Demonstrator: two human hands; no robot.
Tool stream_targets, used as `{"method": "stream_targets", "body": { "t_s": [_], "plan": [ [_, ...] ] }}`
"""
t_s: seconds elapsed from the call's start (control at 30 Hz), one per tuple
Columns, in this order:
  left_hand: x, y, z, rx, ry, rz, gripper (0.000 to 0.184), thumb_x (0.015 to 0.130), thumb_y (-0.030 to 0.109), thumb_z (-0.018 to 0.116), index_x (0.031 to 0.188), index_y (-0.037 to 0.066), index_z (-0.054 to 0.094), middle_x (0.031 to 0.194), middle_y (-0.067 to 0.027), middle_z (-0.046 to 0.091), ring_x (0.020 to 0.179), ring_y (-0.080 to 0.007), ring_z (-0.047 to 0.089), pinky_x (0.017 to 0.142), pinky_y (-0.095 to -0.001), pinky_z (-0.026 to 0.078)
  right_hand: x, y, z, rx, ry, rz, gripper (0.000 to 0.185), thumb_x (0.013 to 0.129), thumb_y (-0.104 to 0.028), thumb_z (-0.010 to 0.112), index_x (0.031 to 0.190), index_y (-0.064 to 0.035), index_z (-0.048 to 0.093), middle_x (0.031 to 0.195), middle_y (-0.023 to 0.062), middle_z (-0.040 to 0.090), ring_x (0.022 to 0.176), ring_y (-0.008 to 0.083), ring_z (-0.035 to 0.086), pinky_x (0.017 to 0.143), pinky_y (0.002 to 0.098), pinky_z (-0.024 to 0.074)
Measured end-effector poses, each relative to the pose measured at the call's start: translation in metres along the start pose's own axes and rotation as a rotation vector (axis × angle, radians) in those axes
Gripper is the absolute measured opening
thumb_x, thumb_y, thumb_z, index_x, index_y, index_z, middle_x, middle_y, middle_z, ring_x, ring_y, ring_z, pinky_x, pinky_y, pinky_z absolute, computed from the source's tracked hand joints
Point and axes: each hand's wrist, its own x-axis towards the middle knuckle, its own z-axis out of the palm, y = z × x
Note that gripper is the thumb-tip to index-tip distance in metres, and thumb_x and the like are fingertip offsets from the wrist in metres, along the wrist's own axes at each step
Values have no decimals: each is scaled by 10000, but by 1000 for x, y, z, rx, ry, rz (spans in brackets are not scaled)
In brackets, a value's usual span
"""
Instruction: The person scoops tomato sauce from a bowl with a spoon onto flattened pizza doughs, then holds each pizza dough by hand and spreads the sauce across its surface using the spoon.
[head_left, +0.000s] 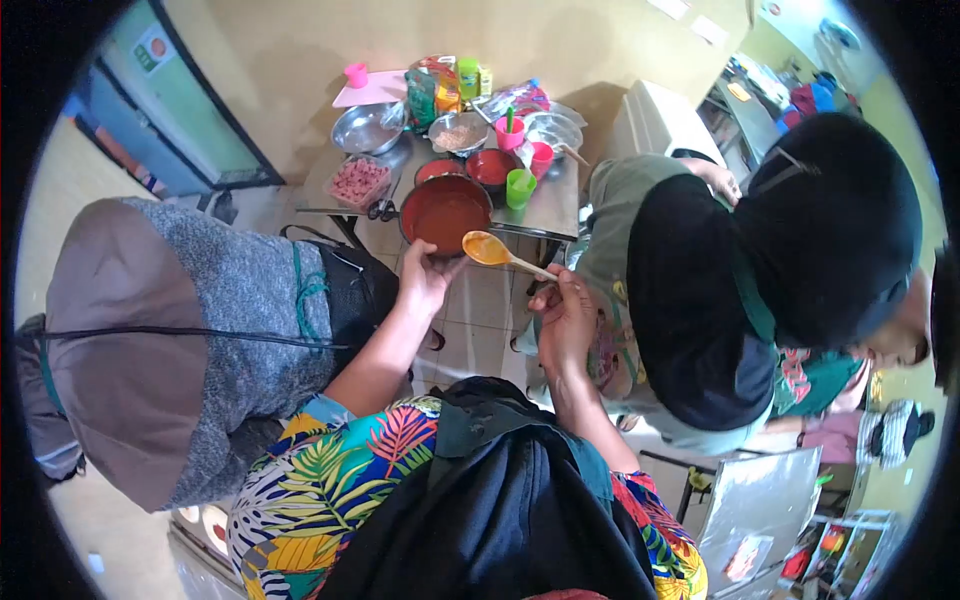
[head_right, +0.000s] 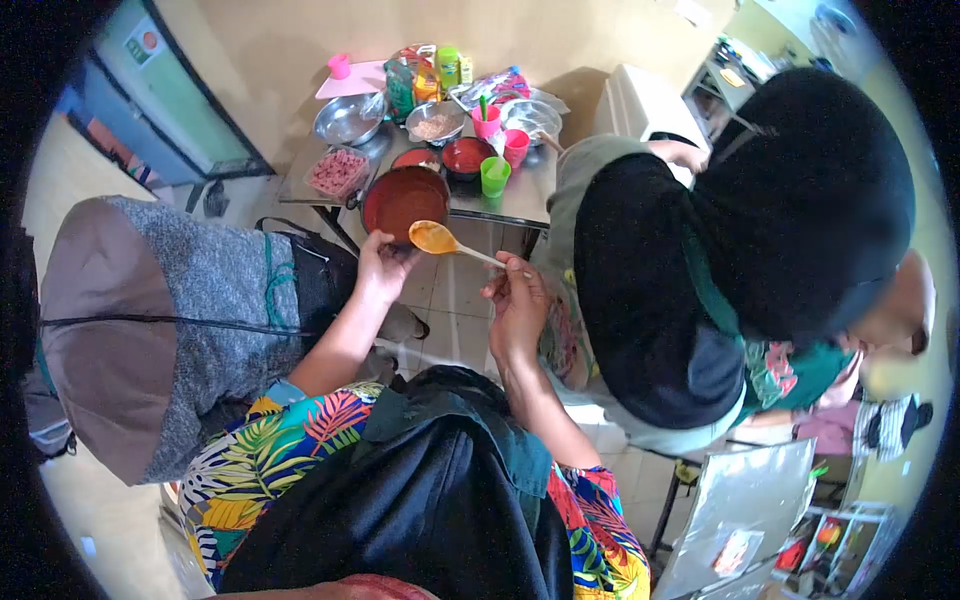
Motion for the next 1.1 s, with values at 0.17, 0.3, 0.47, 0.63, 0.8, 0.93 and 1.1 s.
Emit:
{"method": "stream_targets", "body": {
  "t_s": [0.17, 0.3, 0.47, 0.63, 0.8, 0.93, 1.1],
  "plan": [
    [78, 20, 0, -50, 16, 214, 281, 787, 143, 512, 1033, 9, 512, 1111, -159, 553, 1003, -337, 576, 868, -495, 529, 45, 15, 6, 3, -47, 133, 215, 949, -184, 557, 1029, 5, 619, 883, 97, 649, 611, 113, 538, 584, 254, 470],
    [161, 44, -11, -157, 14, 284, 475, 740, 111, 501, 1183, -49, 436, 1176, -222, 520, 1061, -395, 555, 890, -532, 515, 76, 17, 13, -33, -72, 194, 205, 948, -189, 560, 1025, -9, 620, 909, 101, 649, 624, 112, 541, 587, 248, 464],
    [236, 68, -17, -140, 171, 323, 471, 716, 104, 520, 1163, -28, 444, 1166, -212, 521, 1060, -404, 547, 918, -545, 497, 100, 15, 26, -69, -93, 190, 210, 947, -179, 556, 1034, 2, 617, 946, 101, 641, 624, 119, 537, 600, 277, 482],
    [322, 81, -41, -161, 262, 273, 316, 687, 122, 546, 983, 20, 504, 1044, -185, 573, 966, -372, 571, 816, -538, 541, 123, 29, 29, -134, -36, 195, 212, 937, -203, 585, 1019, -11, 625, 949, 96, 654, 619, 111, 540, 581, 250, 464],
    [412, 95, -75, -105, 348, 98, 365, 681, 140, 568, 1023, 44, 485, 1007, -134, 529, 949, -324, 536, 828, -498, 508, 151, 34, 49, -181, 37, 224, 210, 944, -194, 575, 1018, -5, 629, 904, 89, 642, 621, 110, 544, 577, 244, 462],
    [437, 93, -63, -74, 573, 64, 344, 695, 134, 561, 1027, 57, 513, 995, -118, 548, 896, -275, 536, 750, -381, 499, 167, 40, 61, -150, 93, 254, 215, 945, -195, 574, 1013, 1, 629, 860, 81, 633, 613, 115, 543, 569, 258, 464],
    [446, 116, -45, -16, 641, 23, 324, 717, 68, 582, 1030, 80, 503, 1023, -102, 524, 917, -264, 509, 803, -399, 482, 168, 23, 113, -173, 232, 280, 214, 945, -190, 570, 992, 9, 634, 811, 74, 629, 595, 119, 533, 565, 282, 471]
  ]
}}
